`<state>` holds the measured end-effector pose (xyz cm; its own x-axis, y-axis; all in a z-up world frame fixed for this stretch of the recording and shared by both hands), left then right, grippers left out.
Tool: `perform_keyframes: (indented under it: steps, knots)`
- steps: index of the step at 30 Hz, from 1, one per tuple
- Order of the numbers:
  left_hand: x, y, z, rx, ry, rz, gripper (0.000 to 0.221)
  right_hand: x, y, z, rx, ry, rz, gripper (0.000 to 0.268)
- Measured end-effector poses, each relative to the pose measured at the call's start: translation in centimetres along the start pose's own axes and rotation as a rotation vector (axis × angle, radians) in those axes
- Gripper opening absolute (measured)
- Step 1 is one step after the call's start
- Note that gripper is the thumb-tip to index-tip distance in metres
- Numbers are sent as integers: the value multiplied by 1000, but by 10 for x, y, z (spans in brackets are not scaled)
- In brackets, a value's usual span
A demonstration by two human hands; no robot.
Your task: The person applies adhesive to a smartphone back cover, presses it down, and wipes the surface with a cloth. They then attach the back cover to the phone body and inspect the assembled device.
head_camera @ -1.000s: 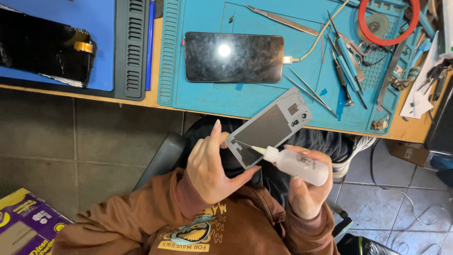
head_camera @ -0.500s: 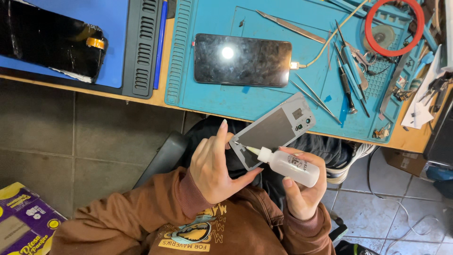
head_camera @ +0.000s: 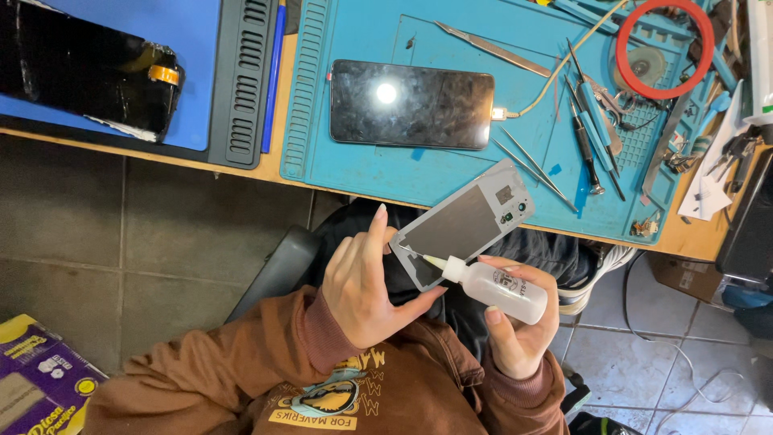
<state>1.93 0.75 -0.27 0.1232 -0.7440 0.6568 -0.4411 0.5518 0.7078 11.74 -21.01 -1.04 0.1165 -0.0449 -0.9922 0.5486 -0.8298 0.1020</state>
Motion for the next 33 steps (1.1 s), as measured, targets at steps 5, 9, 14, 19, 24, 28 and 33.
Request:
perform_keyframes:
  steps: [5, 9, 14, 19, 24, 28, 33]
  knots:
    - [0, 0, -1, 2, 1, 5, 114, -2, 2, 2, -11, -13, 8, 52]
    - [1, 3, -5, -18, -15, -4, 106, -2, 6, 5, -13, -11, 16, 51]
    - [3, 9, -11, -31, -86, -72, 71, 5, 22, 26, 232, 50, -49, 56]
    - [4, 8, -12, -28, -108, -68, 66, 9, 30, 52, 321, 29, -14, 59]
    - [7, 11, -15, -7, -100, -73, 63, 14, 36, 62, 350, 48, 2, 59]
    - [6, 9, -14, -15, -112, -63, 64, 29, 53, 65, 360, 66, -57, 59]
    - [5, 7, -12, -28, -116, -79, 67, 30, 52, 56, 376, 30, -161, 61]
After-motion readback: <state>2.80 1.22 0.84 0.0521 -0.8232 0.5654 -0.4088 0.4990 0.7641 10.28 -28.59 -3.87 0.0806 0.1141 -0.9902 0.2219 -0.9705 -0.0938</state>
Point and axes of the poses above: each hand's wrist, its own z-axis away from the middle knuckle, its own y-axis out of the back of the hand, x = y × z, the point moved 3 cm from there along -z, towards the middle knuckle, and after that the axes turned 8 degrees about -x, right-handed, at the moved point
